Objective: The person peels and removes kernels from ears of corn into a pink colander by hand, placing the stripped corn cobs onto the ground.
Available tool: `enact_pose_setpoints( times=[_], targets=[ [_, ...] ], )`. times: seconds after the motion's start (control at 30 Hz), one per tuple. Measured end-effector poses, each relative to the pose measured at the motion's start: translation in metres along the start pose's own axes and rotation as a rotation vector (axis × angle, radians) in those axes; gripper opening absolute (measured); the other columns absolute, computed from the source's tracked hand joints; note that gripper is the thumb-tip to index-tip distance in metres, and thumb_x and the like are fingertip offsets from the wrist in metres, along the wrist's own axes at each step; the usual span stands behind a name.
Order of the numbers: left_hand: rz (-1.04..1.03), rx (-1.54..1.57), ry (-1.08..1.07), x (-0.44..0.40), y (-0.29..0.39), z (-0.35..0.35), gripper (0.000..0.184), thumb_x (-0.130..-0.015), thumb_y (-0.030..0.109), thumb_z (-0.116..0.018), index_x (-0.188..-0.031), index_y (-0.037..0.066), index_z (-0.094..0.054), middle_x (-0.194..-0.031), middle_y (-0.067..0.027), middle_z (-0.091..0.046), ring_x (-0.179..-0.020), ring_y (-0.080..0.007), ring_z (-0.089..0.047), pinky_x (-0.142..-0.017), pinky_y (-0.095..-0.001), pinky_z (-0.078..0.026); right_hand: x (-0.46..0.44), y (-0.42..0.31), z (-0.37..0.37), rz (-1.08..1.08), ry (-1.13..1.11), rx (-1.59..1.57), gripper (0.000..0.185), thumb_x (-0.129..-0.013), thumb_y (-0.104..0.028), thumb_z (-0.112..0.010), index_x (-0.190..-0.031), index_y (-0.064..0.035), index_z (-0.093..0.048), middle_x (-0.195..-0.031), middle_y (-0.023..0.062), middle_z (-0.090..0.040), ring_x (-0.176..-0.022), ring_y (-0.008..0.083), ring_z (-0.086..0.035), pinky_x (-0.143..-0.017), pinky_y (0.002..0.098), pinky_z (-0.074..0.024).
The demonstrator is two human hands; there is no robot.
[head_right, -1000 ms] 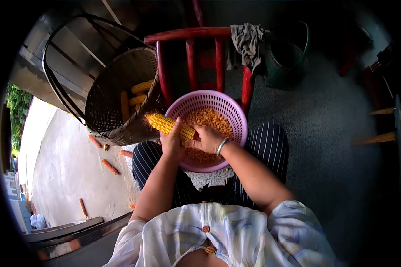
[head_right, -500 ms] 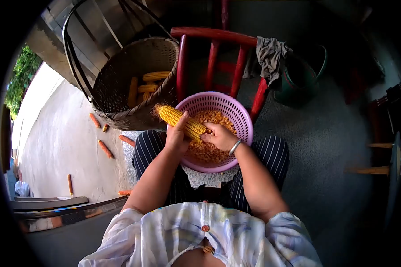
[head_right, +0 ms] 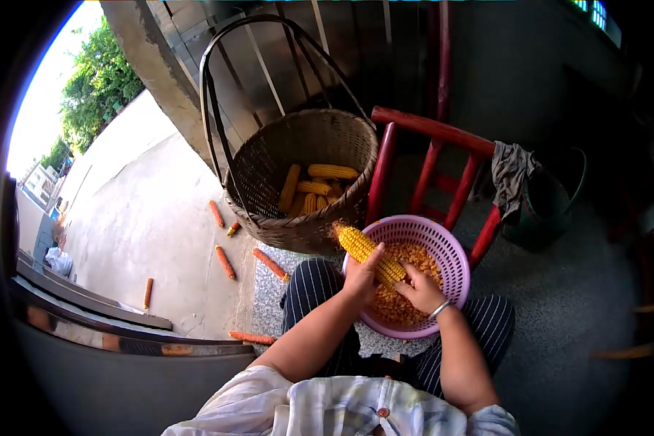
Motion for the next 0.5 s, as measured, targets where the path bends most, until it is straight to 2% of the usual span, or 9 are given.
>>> enact_pose_setpoints(
  times=[0.03, 0.07, 0.17, 0.2, 0.23, 0.33, 0.4, 0.47, 0.5],
  targets=[
    [-0.029, -0.022, 0.011, -0.001, -0.001, 0.001, 0.04, -0.08, 0.015, -0.066, -0.111, 0.009, -0.041, -0.097, -0.0062, -0.052, -0.089, -0.0201, -0.055, -0.072, -0.0352, -0.051, -0.003, -0.019, -0.004, 0.077, 0.06, 0.197, 0.052, -0.083, -0.024, -0.058, -0.124, 0.0038, -0.041, -0.106, 0.0212, -0.058, -0.098, 0.0292, -0.058, -0.085, 0.0357, -0.0442],
    [-0.031, -0.022, 0.012, -0.003, -0.004, 0.001, 0.04, -0.08, 0.015, -0.066, -0.111, 0.009, -0.041, -0.097, -0.0062, -0.052, -0.089, -0.0201, -0.055, -0.072, -0.0352, -0.051, 0.003, -0.04, -0.001, 0.041, 0.085, 0.382, 0.057, -0.079, -0.029, -0.062, -0.121, 0.0039, -0.043, -0.1, 0.0258, -0.059, -0.095, 0.0363, -0.058, -0.082, 0.0395, -0.046],
    [-0.02, -0.067, -0.013, -0.006, -0.007, 0.003, 0.037, -0.081, 0.016, -0.065, -0.109, 0.008, -0.043, -0.096, -0.0061, -0.053, -0.087, -0.0196, -0.055, -0.072, -0.034, -0.05, 0.002, -0.036, -0.002, -0.003, 0.095, 0.407, 0.055, -0.078, -0.029, -0.064, -0.118, 0.0041, -0.045, -0.092, 0.0248, -0.061, -0.088, 0.0362, -0.061, -0.077, 0.0398, -0.0474],
    [0.023, -0.057, -0.009, -0.005, -0.005, 0.001, 0.035, -0.081, 0.017, -0.065, -0.108, 0.008, -0.043, -0.095, -0.0062, -0.053, -0.087, -0.0197, -0.055, -0.072, -0.0341, -0.05, 0.002, -0.039, 0.002, -0.01, 0.056, 0.35, 0.047, -0.08, -0.027, -0.062, -0.112, 0.0038, -0.05, -0.088, 0.0231, -0.062, -0.084, 0.0339, -0.062, -0.074, 0.0378, -0.0477],
    [0.069, -0.047, -0.006, -0.004, -0.004, -0.001, 0.034, -0.082, 0.017, -0.064, -0.108, 0.007, -0.044, -0.095, -0.0063, -0.054, -0.086, -0.0197, -0.055, -0.072, -0.0342, -0.05, 0.002, -0.034, 0.006, -0.008, 0.07, 0.349, 0.047, -0.08, -0.027, -0.062, -0.112, 0.0038, -0.05, -0.088, 0.0231, -0.062, -0.084, 0.0339, -0.062, -0.074, 0.0378, -0.0477],
    [0.107, -0.014, -0.007, -0.004, -0.002, -0.001, 0.029, -0.084, 0.018, -0.062, -0.105, 0.007, -0.046, -0.095, -0.0062, -0.054, -0.085, -0.0203, -0.056, -0.071, -0.0349, -0.05, 0.003, -0.023, 0.012, -0.036, 0.049, 0.083, 0.029, -0.085, -0.019, -0.057, -0.105, 0.0026, -0.057, -0.084, 0.019, -0.064, -0.078, 0.0257, -0.064, -0.07, 0.0327, -0.0476],
    [0.143, 0.058, 0.013, -0.003, -0.004, -0.002, 0.026, -0.084, 0.019, -0.061, -0.101, 0.006, -0.047, -0.093, -0.006, -0.054, -0.084, -0.0205, -0.056, -0.07, -0.035, -0.05, 0.001, -0.019, 0.014, -0.001, 0.107, 0.06, 0.03, -0.085, -0.019, -0.056, -0.105, 0.0028, -0.057, -0.084, 0.0189, -0.064, -0.077, 0.0249, -0.064, -0.069, 0.0321, -0.0476],
    [0.106, 0.035, 0.035, 0.0, -0.001, -0.004, 0.029, -0.084, 0.018, -0.062, -0.104, 0.007, -0.046, -0.095, -0.0061, -0.055, -0.086, -0.0201, -0.056, -0.072, -0.0343, -0.05, 0.002, -0.017, 0.013, 0.011, 0.154, 0.082, 0.029, -0.087, -0.02, -0.053, -0.104, 0.0033, -0.058, -0.085, 0.0198, -0.064, -0.079, 0.0249, -0.064, -0.07, 0.031, -0.0474],
    [0.075, 0.006, 0.059, 0.003, 0.002, -0.007, 0.03, -0.084, 0.017, -0.062, -0.106, 0.007, -0.045, -0.095, -0.0063, -0.055, -0.086, -0.0199, -0.056, -0.072, -0.0342, -0.05, 0.001, -0.015, 0.009, 0.006, 0.178, 0.121, 0.038, -0.086, -0.026, -0.055, -0.113, 0.0016, -0.053, -0.088, 0.0201, -0.064, -0.082, 0.0281, -0.063, -0.072, 0.0328, -0.0481]
  ],
)
Point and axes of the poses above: each hand's wrist, its own x-axis away from the middle knuckle, its own z-axis out of the back of the hand, y = z × x, the point moved 2 cm from there along -x, towards the middle knuckle
